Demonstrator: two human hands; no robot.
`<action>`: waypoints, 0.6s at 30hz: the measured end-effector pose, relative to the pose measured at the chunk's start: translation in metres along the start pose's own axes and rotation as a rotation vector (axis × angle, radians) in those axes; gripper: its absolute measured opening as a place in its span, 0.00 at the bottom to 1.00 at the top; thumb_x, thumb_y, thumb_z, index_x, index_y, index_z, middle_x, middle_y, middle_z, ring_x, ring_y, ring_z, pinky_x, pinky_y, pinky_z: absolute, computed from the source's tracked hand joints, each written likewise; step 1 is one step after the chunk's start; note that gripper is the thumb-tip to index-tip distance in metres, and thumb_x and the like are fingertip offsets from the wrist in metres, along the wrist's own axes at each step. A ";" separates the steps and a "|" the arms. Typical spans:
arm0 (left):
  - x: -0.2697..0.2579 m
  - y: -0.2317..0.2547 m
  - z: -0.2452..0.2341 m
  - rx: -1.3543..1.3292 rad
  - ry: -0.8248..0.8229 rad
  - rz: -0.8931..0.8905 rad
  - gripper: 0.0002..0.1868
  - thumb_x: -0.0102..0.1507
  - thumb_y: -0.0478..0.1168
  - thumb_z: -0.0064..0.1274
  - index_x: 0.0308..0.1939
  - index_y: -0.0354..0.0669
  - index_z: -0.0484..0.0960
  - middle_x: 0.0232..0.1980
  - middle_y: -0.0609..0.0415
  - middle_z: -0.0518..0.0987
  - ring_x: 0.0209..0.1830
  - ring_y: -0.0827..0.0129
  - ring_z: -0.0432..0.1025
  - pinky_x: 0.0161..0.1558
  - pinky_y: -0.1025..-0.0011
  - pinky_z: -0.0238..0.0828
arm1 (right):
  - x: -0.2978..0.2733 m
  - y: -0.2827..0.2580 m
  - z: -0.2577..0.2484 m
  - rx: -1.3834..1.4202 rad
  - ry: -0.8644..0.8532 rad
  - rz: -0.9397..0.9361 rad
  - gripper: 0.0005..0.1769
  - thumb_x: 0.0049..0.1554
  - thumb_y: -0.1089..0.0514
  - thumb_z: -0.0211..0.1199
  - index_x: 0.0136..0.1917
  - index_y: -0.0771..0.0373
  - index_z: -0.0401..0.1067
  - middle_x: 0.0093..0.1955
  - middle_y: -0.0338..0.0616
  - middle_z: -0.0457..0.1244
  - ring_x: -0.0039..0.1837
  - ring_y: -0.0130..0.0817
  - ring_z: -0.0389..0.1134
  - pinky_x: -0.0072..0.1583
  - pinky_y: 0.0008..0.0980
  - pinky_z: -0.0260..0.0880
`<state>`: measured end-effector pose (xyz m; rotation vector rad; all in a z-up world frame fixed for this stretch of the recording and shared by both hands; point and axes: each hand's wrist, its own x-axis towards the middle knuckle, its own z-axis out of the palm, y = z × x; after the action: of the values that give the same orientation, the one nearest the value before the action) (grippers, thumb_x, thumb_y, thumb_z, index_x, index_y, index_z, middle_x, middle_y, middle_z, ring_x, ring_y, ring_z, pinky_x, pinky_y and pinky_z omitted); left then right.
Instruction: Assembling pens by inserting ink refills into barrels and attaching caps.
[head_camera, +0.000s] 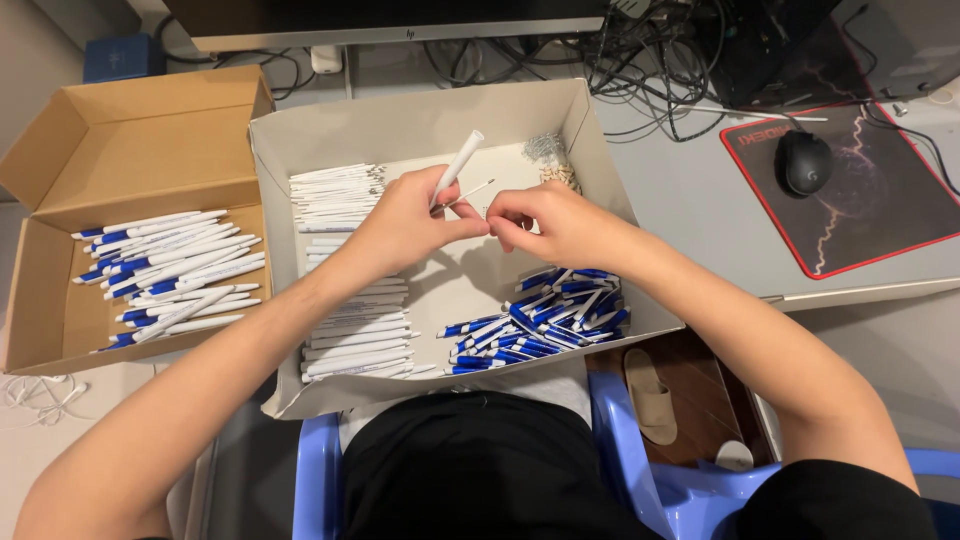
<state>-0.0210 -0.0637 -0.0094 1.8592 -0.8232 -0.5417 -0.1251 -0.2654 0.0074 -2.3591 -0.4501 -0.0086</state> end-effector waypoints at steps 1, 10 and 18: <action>-0.003 0.000 0.001 0.001 0.001 -0.003 0.24 0.54 0.41 0.68 0.27 0.53 0.61 0.31 0.58 0.85 0.20 0.78 0.60 0.26 0.81 0.56 | -0.001 -0.002 0.000 0.003 -0.001 -0.002 0.08 0.63 0.62 0.54 0.43 0.59 0.73 0.33 0.39 0.70 0.38 0.35 0.67 0.51 0.33 0.71; -0.005 0.000 -0.002 -0.152 0.014 -0.181 0.20 0.52 0.41 0.62 0.30 0.54 0.61 0.30 0.59 0.80 0.25 0.80 0.58 0.28 0.82 0.53 | 0.001 0.000 0.003 -0.067 0.050 -0.092 0.06 0.63 0.65 0.57 0.47 0.58 0.74 0.36 0.40 0.71 0.41 0.35 0.70 0.51 0.33 0.72; -0.005 0.005 -0.005 -0.255 -0.090 -0.318 0.21 0.52 0.42 0.63 0.31 0.54 0.60 0.27 0.65 0.64 0.27 0.80 0.56 0.30 0.80 0.50 | 0.002 0.006 0.006 -0.087 0.141 -0.142 0.04 0.62 0.66 0.62 0.49 0.58 0.75 0.38 0.39 0.71 0.43 0.34 0.70 0.50 0.31 0.72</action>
<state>-0.0224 -0.0581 -0.0031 1.7447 -0.4895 -0.8931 -0.1222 -0.2649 -0.0011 -2.3869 -0.5562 -0.2631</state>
